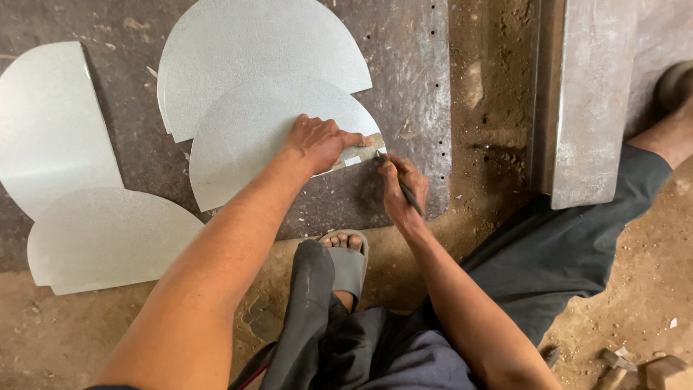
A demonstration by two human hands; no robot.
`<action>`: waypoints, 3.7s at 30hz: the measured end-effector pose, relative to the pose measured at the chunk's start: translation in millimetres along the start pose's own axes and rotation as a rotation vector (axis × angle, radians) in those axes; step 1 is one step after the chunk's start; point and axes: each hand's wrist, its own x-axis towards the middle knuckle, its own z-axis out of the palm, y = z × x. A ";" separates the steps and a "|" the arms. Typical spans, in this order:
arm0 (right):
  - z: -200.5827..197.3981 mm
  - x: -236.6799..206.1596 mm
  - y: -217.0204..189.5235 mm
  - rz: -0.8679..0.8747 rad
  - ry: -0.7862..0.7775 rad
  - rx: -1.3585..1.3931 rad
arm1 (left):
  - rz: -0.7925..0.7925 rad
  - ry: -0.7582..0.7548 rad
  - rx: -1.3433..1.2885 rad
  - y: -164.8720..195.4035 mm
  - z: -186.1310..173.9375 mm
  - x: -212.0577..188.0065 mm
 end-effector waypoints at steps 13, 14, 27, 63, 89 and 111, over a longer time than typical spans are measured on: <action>-5.7 -0.2 0.1 -0.298 -0.113 -0.128 | -0.032 0.022 -0.032 -2.8 8.6 2.8; -8.4 2.9 -0.4 -0.222 -0.130 -0.139 | -0.030 0.020 -0.039 -2.4 7.3 2.9; -4.6 14.5 -0.2 -0.091 -0.076 -0.127 | -0.016 -0.002 -0.028 -1.4 3.7 2.1; -25.4 54.3 -6.4 0.377 -0.242 0.108 | 0.151 0.522 -0.198 81.4 88.1 -64.7; -45.1 -16.6 2.7 -0.250 -0.378 -0.519 | -0.704 1.084 -2.426 -25.0 49.8 -109.5; -25.0 78.7 -28.4 0.110 -0.323 -0.220 | -0.054 0.849 -0.643 16.4 78.3 -80.5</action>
